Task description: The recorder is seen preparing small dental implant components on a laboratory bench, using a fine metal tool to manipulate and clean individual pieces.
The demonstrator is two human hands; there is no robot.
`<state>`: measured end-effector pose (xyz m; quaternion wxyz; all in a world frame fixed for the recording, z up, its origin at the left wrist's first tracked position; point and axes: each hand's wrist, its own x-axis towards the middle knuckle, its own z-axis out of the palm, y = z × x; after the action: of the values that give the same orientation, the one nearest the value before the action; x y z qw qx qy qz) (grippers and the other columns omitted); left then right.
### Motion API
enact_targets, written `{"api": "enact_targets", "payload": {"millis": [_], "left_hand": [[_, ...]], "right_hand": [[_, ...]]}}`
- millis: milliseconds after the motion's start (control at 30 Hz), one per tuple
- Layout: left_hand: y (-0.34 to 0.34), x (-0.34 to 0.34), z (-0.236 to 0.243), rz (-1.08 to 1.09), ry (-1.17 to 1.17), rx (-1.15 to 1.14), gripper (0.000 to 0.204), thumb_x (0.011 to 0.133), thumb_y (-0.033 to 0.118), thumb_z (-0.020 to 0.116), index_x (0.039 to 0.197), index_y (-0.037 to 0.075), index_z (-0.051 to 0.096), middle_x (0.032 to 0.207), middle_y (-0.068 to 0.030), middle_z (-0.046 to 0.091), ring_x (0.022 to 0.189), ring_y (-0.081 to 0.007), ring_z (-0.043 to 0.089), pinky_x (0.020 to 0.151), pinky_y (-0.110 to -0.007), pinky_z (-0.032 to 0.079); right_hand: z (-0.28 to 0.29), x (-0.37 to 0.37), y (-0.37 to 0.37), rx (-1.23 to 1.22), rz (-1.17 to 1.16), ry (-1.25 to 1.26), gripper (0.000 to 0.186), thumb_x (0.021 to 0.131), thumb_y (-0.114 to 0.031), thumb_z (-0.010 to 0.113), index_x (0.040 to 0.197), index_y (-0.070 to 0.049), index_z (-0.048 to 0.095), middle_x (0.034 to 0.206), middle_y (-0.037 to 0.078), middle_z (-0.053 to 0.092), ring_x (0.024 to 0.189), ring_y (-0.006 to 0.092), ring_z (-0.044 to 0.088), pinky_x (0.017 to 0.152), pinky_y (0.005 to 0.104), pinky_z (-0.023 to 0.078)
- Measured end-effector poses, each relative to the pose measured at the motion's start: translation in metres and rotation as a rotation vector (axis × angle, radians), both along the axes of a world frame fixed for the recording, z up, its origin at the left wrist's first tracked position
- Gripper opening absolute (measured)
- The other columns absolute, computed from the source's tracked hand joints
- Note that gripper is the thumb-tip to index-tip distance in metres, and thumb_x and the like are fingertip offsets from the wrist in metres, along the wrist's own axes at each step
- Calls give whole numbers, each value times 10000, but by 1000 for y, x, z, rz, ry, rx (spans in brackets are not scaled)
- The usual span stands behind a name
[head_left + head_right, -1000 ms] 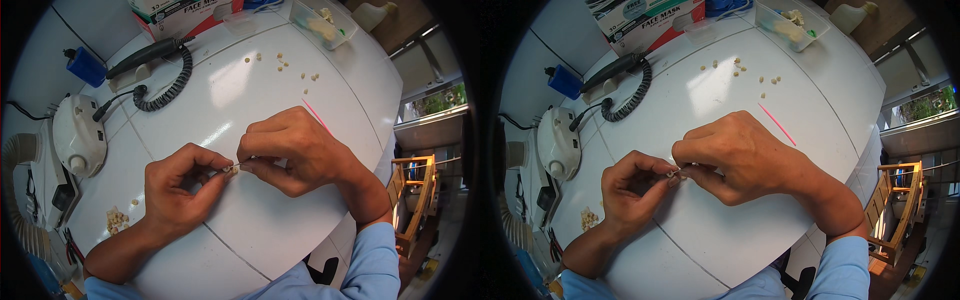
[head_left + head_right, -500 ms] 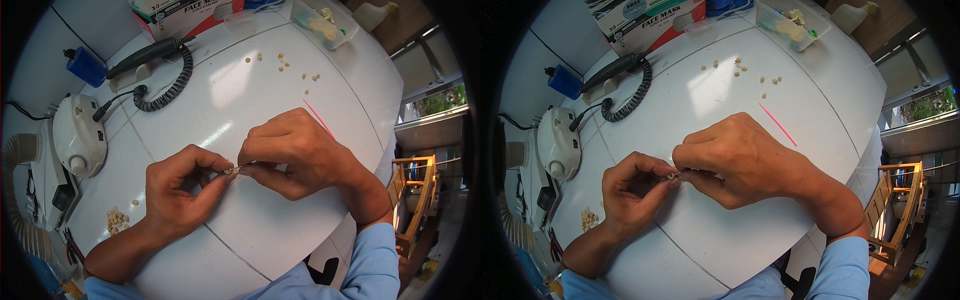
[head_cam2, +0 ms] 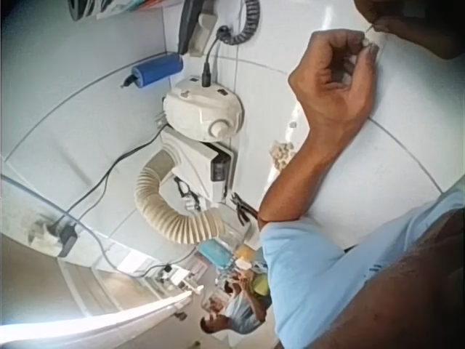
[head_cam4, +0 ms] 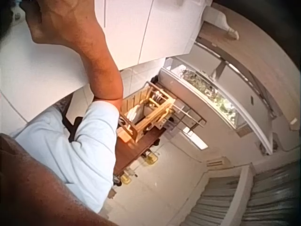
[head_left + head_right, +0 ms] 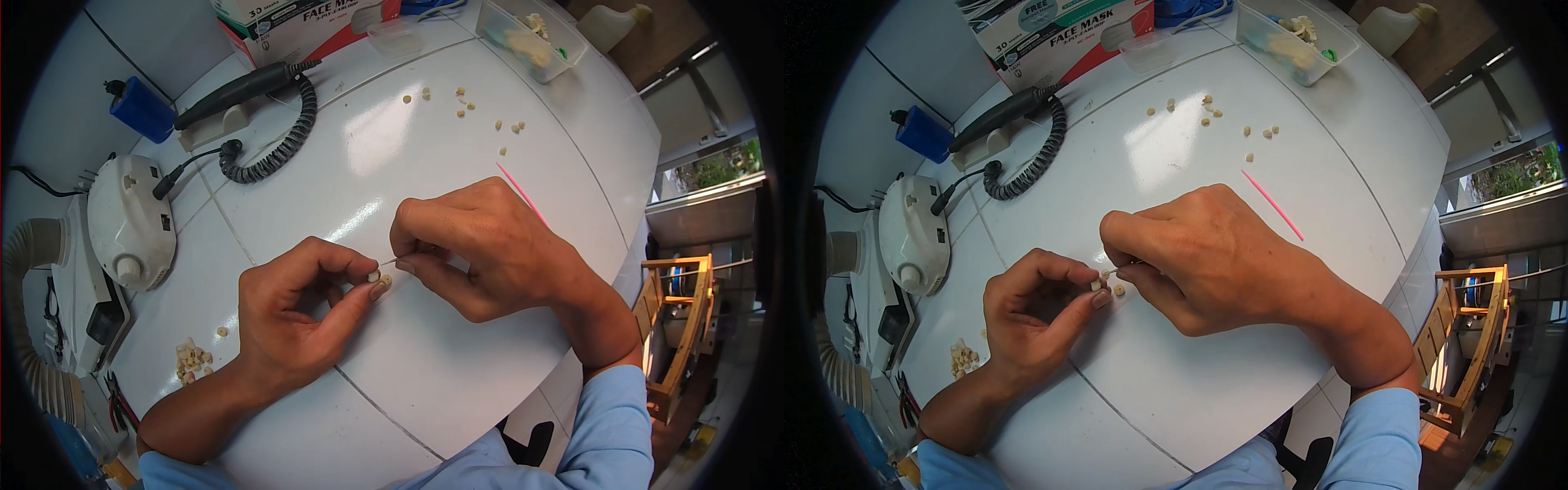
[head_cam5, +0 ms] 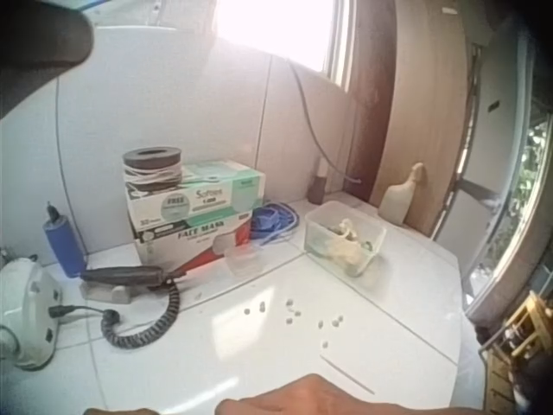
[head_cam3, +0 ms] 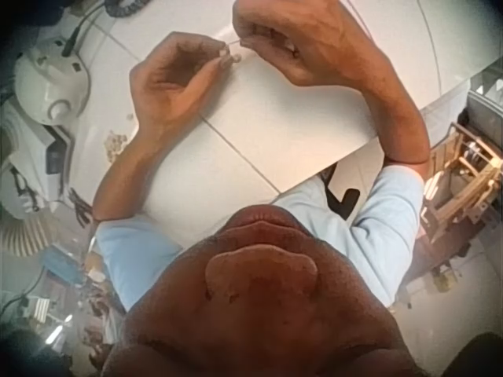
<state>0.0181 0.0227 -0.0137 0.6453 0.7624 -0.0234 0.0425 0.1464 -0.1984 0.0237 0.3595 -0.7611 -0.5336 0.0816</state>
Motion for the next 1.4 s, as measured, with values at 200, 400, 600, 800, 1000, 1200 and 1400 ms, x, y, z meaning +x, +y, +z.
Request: {"api": "enact_targets", "payload": {"millis": [200, 400, 600, 800, 1000, 1200, 1400], "left_hand": [[-1, 1, -2, 4, -6, -28, 150, 963, -50, 809, 1095, -42, 737, 992, -91, 811, 867, -89, 757, 750, -226, 596], [-2, 1, 1, 6, 8, -33, 146, 967, -59, 798, 1096, -44, 733, 990, -98, 811, 888, -108, 774, 777, -235, 614], [-1, 1, -2, 2, -6, -39, 150, 965, -59, 799, 1100, -45, 735, 990, -105, 810, 875, -111, 773, 765, -235, 612], [0, 0, 0, -10, 14, -7, 148, 950, -60, 816, 1084, -48, 755, 986, -99, 809, 836, -99, 751, 740, -232, 596], [0, 0, -1, 1, 9, -13, 151, 935, -82, 814, 1071, -43, 763, 994, -102, 804, 863, -113, 760, 753, -242, 610], [0, 0, -1, 5, 4, -27, 158, 927, -104, 798, 1069, -42, 767, 1002, -110, 806, 901, -130, 778, 790, -254, 628], [-1, 0, 0, -7, 10, -33, 161, 931, -105, 802, 1077, -48, 765, 1002, -112, 812, 909, -132, 783, 802, -257, 634]], "right_hand": [[-1, 0, 0, 19, 11, -10, 178, 829, 37, 806, 909, -51, 673, 751, 62, 693, 633, 219, 726, 548, 334, 539], [0, 0, -1, -12, 20, -22, 190, 832, 9, 841, 889, -59, 673, 736, 53, 675, 607, 205, 694, 535, 329, 506], [-4, 0, -1, 11, 31, -29, 175, 870, -30, 813, 901, -62, 643, 723, 58, 657, 593, 261, 656, 529, 389, 468], [-9, -3, 1, 37, 35, -76, 155, 917, -62, 777, 915, -65, 622, 733, 70, 656, 603, 310, 658, 529, 432, 476], [-8, 1, 0, 27, 93, -54, 124, 934, -68, 779, 926, -55, 656, 732, 71, 660, 615, 310, 677, 529, 433, 492], [-9, 1, -1, 17, 130, 20, 110, 935, -71, 779, 938, -49, 672, 750, 69, 669, 627, 318, 683, 542, 437, 501], [-10, 0, 0, 40, 62, -86, 105, 906, -53, 779, 923, -69, 676, 777, 44, 660, 638, 287, 677, 539, 426, 493]]}}
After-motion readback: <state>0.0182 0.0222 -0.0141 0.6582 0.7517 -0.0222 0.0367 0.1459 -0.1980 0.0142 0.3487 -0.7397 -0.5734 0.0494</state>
